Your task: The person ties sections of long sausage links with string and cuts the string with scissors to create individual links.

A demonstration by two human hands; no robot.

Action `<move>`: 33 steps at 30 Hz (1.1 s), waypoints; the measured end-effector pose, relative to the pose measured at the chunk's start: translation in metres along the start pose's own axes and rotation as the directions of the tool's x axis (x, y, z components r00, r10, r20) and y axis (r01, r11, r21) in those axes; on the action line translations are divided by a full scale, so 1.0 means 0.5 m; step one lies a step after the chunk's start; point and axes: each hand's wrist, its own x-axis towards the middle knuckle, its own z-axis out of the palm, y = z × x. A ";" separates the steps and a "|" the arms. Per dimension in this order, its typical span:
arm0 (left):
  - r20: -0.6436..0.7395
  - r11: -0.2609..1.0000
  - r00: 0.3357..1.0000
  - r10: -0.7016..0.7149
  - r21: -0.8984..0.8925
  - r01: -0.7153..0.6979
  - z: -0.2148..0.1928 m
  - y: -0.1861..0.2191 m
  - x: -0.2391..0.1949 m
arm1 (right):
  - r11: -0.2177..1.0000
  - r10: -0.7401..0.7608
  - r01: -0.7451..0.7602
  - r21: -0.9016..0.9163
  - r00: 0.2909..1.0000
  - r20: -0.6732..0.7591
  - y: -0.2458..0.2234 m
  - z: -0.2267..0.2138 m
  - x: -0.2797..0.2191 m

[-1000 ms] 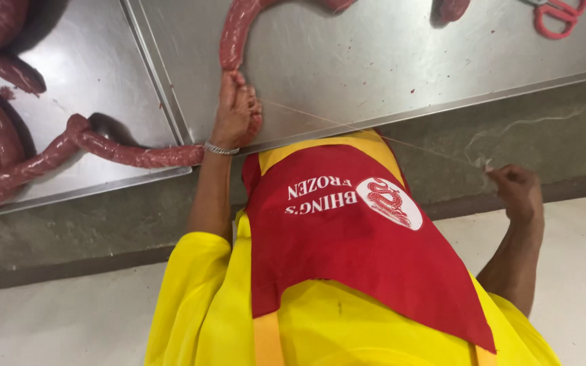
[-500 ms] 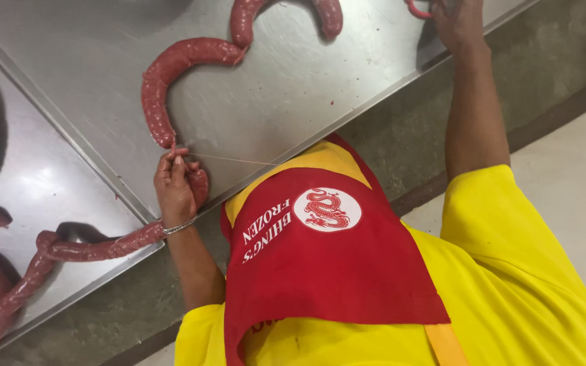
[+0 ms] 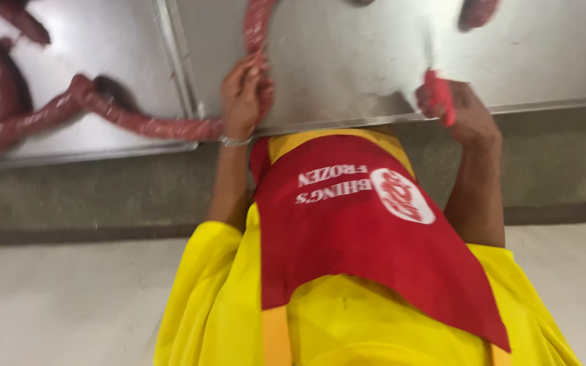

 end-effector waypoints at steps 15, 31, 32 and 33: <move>0.131 0.993 0.989 0.068 -0.105 -0.055 -0.013 -0.007 -0.009 | 0.939 0.298 -0.090 -0.332 0.696 0.654 -0.139 0.317 0.294; 0.170 0.997 0.982 0.077 -0.013 -0.076 -0.025 0.046 -0.012 | 0.789 0.266 -0.053 -0.612 0.927 0.263 -0.136 0.385 0.252; 0.202 0.971 0.954 0.221 0.047 -0.235 -0.023 0.045 -0.015 | 0.798 0.244 -0.028 -0.602 0.928 0.281 -0.137 0.385 0.249; 0.214 0.972 0.953 0.216 0.044 -0.230 -0.024 0.043 -0.016 | 0.807 0.222 -0.003 -0.591 0.928 0.298 -0.136 0.384 0.246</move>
